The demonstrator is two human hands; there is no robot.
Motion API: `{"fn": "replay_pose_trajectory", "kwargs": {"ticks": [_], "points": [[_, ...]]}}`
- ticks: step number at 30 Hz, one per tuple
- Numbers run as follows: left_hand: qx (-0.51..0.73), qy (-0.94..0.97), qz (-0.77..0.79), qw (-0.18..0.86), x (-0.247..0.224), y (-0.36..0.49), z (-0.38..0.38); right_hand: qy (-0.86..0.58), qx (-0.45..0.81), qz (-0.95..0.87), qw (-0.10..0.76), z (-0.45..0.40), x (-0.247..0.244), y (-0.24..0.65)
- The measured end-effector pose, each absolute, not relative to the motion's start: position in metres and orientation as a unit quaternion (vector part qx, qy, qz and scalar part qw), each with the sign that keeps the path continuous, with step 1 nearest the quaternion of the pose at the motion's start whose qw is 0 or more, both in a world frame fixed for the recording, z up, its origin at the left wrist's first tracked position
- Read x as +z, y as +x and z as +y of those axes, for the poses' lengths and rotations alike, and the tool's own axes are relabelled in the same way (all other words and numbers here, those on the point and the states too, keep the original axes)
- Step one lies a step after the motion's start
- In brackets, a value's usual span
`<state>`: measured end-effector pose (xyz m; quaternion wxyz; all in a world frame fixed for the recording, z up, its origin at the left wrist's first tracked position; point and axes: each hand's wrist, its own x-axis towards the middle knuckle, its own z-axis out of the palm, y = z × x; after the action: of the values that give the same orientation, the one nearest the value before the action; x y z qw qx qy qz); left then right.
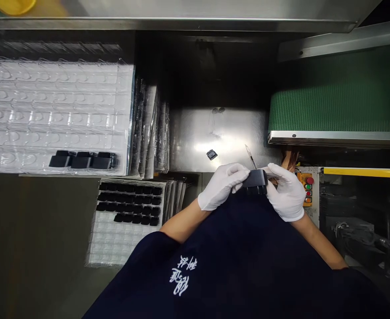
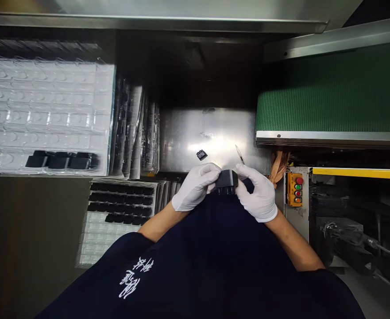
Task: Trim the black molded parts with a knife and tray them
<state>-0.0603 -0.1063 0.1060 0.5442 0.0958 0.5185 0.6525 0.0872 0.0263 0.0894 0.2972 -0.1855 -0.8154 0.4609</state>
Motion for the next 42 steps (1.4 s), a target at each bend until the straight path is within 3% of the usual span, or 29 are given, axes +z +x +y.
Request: {"fn": "replay_pose_trajectory", "kwargs": {"ticks": [10,15,20,25,28,33,37,40,42], "points": [[0.656,0.098,0.449,0.599,0.082,-0.051,-0.107,-0.063,0.476,-0.827,0.292,0.020,0.143,0.066],[0.662,0.087,0.451,0.593,0.083,-0.054,-0.107,-0.029,0.452,-0.841,0.296,0.028,0.138,0.066],[0.655,0.097,0.478,0.578,0.097,-0.063,-0.108,0.057,0.424,-0.877,0.220,0.043,0.126,0.067],[0.630,0.122,0.546,0.539,0.105,-0.064,-0.113,-0.010,0.391,-0.890,0.235,0.040,0.116,0.069],[0.655,0.155,0.568,0.473,0.106,-0.061,-0.115,-0.065,0.467,-0.857,0.209,0.036,0.111,0.074],[0.652,0.340,0.592,0.330,0.105,-0.064,-0.109,-0.134,0.703,-0.697,0.041,0.047,0.094,0.082],[0.563,0.535,0.546,0.314,0.105,-0.063,-0.098,-0.029,0.847,-0.526,-0.069,0.059,0.068,0.077],[0.536,0.558,0.544,0.324,0.106,-0.054,-0.091,0.065,0.897,-0.422,-0.113,0.060,0.047,0.075],[0.533,0.551,0.554,0.325,0.108,-0.048,-0.088,0.055,0.918,-0.365,-0.144,0.059,0.035,0.079]]}}
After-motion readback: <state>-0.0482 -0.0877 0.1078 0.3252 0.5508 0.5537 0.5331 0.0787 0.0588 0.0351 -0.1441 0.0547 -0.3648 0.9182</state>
